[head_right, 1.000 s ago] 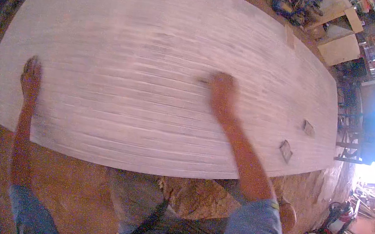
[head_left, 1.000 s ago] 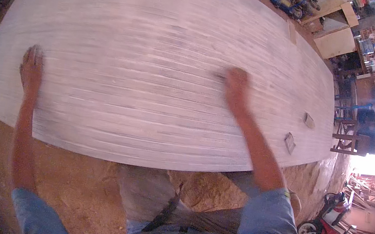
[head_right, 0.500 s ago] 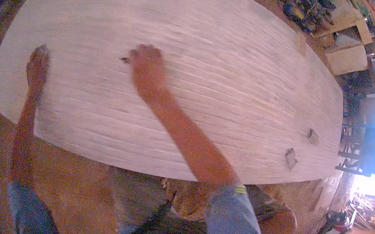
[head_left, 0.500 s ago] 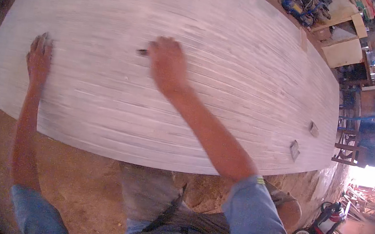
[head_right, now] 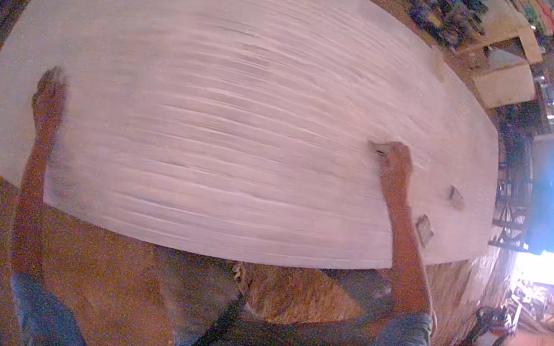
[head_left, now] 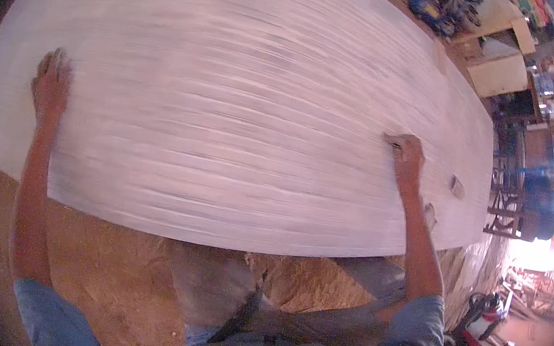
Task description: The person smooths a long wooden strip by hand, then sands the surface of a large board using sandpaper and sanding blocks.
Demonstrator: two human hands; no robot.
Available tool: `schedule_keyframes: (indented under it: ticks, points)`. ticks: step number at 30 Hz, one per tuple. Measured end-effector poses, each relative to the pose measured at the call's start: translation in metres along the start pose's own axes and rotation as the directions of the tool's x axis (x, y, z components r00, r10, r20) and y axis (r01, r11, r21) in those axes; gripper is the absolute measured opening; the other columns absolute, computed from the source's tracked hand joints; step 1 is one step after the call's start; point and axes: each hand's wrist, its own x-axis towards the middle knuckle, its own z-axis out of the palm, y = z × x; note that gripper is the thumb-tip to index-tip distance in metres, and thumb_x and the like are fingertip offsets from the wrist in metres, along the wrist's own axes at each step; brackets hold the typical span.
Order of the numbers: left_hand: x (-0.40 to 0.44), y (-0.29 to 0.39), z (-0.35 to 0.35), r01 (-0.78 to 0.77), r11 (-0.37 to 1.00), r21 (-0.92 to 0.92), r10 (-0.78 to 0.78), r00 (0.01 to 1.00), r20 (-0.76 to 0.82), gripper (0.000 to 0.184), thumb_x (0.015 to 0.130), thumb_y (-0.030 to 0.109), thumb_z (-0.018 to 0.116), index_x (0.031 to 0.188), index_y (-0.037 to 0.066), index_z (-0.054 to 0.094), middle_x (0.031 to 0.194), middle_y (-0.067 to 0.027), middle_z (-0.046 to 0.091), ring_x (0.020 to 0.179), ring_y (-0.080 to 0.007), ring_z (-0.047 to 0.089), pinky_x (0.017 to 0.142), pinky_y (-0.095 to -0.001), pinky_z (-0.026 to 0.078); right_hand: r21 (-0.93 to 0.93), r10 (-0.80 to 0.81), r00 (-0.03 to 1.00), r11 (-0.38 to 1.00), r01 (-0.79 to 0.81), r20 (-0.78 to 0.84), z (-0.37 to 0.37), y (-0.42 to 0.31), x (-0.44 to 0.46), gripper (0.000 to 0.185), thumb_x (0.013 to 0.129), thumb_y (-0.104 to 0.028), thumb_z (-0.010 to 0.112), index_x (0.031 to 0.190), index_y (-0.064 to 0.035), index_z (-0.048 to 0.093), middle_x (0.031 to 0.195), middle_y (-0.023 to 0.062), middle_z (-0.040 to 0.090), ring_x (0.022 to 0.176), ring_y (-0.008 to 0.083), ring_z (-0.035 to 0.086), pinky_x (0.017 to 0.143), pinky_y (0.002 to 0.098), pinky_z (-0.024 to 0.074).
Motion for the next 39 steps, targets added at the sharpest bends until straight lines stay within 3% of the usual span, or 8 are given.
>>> schedule_keyframes:
  ticks: [2, 6, 7, 9, 13, 20, 31, 39]
  points:
    - [-0.002, 0.016, -0.002, -0.07, 0.887, 0.456, 0.06, 0.998, 0.035, 0.046, 0.095, 0.036, 0.041, 0.137, 0.015, 0.041, 0.139, -0.0133, 0.041, 0.131, -0.0281, 0.035, 0.106, -0.0468, 0.027, 0.151, -0.155, 0.988, 0.977, 0.153, -0.004, 0.003, -0.104, 0.035, 0.027, 0.071, 0.002, 0.058, 0.095, -0.0059, 0.066, 0.096, 0.0119, 0.061, 0.097, 0.0305, 0.056, 0.089, 0.0413, 0.0448]
    - [-0.006, 0.053, -0.018, -0.027, 0.897, 0.441, -0.01, 0.997, 0.082, 0.046, 0.095, 0.037, 0.041, 0.136, 0.016, 0.042, 0.14, -0.0103, 0.04, 0.132, -0.0265, 0.034, 0.107, -0.0486, 0.025, 0.308, -0.341, 0.939, 0.899, 0.309, 0.053, 0.046, -0.293, 0.103, 0.022, 0.08, -0.008, 0.052, 0.1, -0.004, 0.061, 0.107, 0.0171, 0.059, 0.107, 0.0349, 0.053, 0.095, 0.0453, 0.0419]
    - [-0.007, 0.051, -0.02, -0.025, 0.893, 0.45, -0.011, 0.997, 0.078, 0.046, 0.095, 0.037, 0.041, 0.136, 0.016, 0.042, 0.14, -0.0103, 0.04, 0.132, -0.0265, 0.034, 0.107, -0.0486, 0.025, 0.284, -0.417, 0.894, 0.848, 0.448, -0.167, 0.066, -0.33, 0.114, 0.021, 0.08, -0.008, 0.051, 0.098, -0.0047, 0.061, 0.103, 0.0173, 0.058, 0.106, 0.0346, 0.053, 0.094, 0.0443, 0.0428]
    - [-0.006, 0.047, -0.015, -0.034, 0.918, 0.394, -0.001, 0.996, 0.087, 0.046, 0.095, 0.037, 0.041, 0.136, 0.016, 0.042, 0.14, -0.0104, 0.041, 0.131, -0.0265, 0.035, 0.107, -0.0494, 0.024, 0.342, -0.426, 0.905, 0.853, 0.394, 0.018, 0.061, -0.392, 0.138, 0.02, 0.081, -0.008, 0.051, 0.098, -0.0056, 0.061, 0.102, 0.0171, 0.058, 0.105, 0.0343, 0.053, 0.094, 0.0435, 0.0428]
    - [-0.003, 0.045, -0.013, -0.018, 0.926, 0.377, -0.01, 0.998, 0.07, 0.046, 0.095, 0.037, 0.04, 0.136, 0.016, 0.042, 0.14, -0.0101, 0.04, 0.131, -0.027, 0.034, 0.107, -0.0491, 0.024, 0.303, -0.426, 0.905, 0.863, 0.405, 0.003, 0.062, -0.348, 0.125, 0.02, 0.083, -0.009, 0.05, 0.1, -0.0058, 0.06, 0.103, 0.0154, 0.059, 0.106, 0.0333, 0.053, 0.094, 0.0434, 0.0423]
    - [-0.008, 0.042, -0.009, -0.017, 0.92, 0.392, 0.0, 0.999, 0.043, 0.048, 0.096, 0.04, 0.039, 0.138, 0.019, 0.039, 0.143, -0.0103, 0.037, 0.134, -0.0265, 0.03, 0.107, -0.052, 0.022, 0.149, -0.131, 0.986, 0.982, 0.115, 0.103, -0.006, -0.039, 0.022, 0.026, 0.076, -0.006, 0.061, 0.102, -0.0096, 0.065, 0.107, 0.0128, 0.06, 0.107, 0.0334, 0.053, 0.093, 0.0449, 0.0421]
    - [-0.01, 0.058, -0.009, 0.044, 0.929, 0.367, -0.078, 0.994, 0.079, 0.048, 0.095, 0.041, 0.039, 0.138, 0.018, 0.039, 0.143, -0.0105, 0.036, 0.134, -0.0256, 0.03, 0.108, -0.0512, 0.021, 0.333, -0.468, 0.877, 0.814, 0.477, -0.113, 0.079, -0.417, 0.148, 0.019, 0.077, -0.001, 0.053, 0.095, -0.0025, 0.059, 0.103, 0.0159, 0.057, 0.102, 0.0316, 0.053, 0.092, 0.0413, 0.043]
    - [-0.014, 0.05, -0.008, -0.072, 0.906, 0.417, 0.027, 0.993, 0.113, 0.049, 0.096, 0.038, 0.04, 0.139, 0.016, 0.037, 0.144, -0.0113, 0.033, 0.135, -0.0283, 0.028, 0.108, -0.0531, 0.021, 0.138, -0.282, 0.957, 0.947, 0.289, -0.067, 0.059, -0.121, 0.051, 0.028, 0.079, -0.007, 0.056, 0.107, -0.0074, 0.061, 0.114, 0.0161, 0.058, 0.113, 0.0352, 0.05, 0.099, 0.0458, 0.0368]
